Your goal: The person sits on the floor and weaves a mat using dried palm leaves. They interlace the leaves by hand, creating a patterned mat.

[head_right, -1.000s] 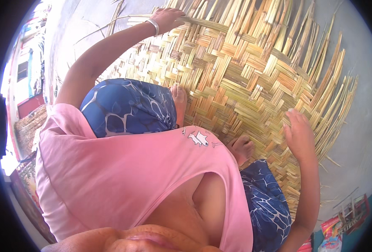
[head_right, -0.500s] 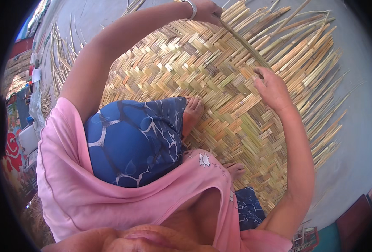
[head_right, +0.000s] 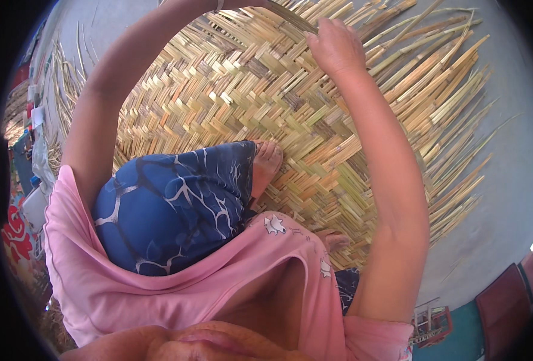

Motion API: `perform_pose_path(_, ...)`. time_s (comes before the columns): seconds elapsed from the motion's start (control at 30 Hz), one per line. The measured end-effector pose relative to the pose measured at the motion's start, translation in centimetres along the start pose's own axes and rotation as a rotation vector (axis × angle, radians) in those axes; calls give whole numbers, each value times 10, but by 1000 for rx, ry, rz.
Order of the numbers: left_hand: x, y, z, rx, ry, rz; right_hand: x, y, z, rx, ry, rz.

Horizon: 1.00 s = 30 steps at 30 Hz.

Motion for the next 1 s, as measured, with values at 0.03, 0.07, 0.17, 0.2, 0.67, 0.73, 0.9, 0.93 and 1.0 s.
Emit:
perform_pose_path(0.03, 3, -2, -8, 68, -19, 15, 6, -10, 4, 44, -63, -89)
perform_pose_path(0.07, 4, -4, -14, 136, -38, 30, 10, -20, 8, 87, -126, -177)
perform_pose_path(0.17, -2, -2, -34, 172, 21, 4, 17, -30, 22, 148, -166, -142)
perform_pose_path(0.2, -6, 0, -38, 194, 41, 13, 19, -31, 23, 167, -174, -164)
perform_pose_path(0.67, -76, 47, 9, 266, -187, 289, 45, 15, -60, 318, 46, -188)
perform_pose_path(0.73, -100, 56, 24, 306, -180, 309, 52, 24, -91, 297, 115, -165)
perform_pose_path(0.9, -134, 68, 58, 449, -215, 380, 51, 42, -141, 225, 252, -34)
perform_pose_path(0.93, -138, 70, 62, 495, -270, 434, 49, 43, -143, 227, 239, -29)
perform_pose_path(1.0, -133, 64, 50, 601, -126, 424, 45, 47, -144, 230, 222, -20)
Point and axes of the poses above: each hand's wrist, its own x-axis towards the middle knuckle, its own y-axis out of the back of the hand, z = x × y, the point moved 8 cm from there along x, towards the middle knuckle, and after that the axes turned 1 degree about -z, right-handed, at the moved point
